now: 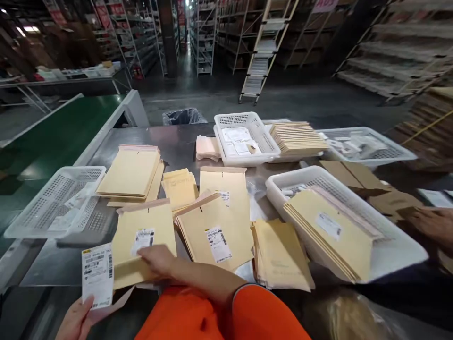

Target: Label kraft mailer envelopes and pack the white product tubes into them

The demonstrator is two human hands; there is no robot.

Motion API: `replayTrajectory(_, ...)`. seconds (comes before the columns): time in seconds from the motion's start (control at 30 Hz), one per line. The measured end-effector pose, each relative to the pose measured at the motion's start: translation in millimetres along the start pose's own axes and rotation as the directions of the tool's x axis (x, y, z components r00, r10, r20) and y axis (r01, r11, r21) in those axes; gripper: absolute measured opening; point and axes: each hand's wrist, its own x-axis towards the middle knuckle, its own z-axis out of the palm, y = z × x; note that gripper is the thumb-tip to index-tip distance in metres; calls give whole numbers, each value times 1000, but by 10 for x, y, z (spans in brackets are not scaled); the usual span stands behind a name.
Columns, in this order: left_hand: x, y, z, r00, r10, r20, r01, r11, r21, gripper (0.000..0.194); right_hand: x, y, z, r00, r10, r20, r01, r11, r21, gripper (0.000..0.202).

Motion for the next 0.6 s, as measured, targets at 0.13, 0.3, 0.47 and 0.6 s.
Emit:
replayTrajectory(0.13, 143, -146, 287, 985, 172, 14, -169, 944, 285, 57, -573, 181, -857, 875, -96, -474, 77, 995, -61, 46)
replayTrajectory(0.3, 352, -321, 492, 958, 287, -23, -236, 829, 507, 55, -1830, 726, -1018, 965, -207, -159, 120, 892, -435, 41)
replayTrajectory(0.47, 138, -240, 555, 946, 322, 42, -304, 831, 466, 55, -2485, 1100, -597, 975, 155, 162, -70, 896, -439, 38)
replayTrajectory(0.6, -173, -130, 814, 941, 264, 212, -322, 889, 325, 59, -1995, 810, -595, 968, 248, 25, -238, 951, -197, 28)
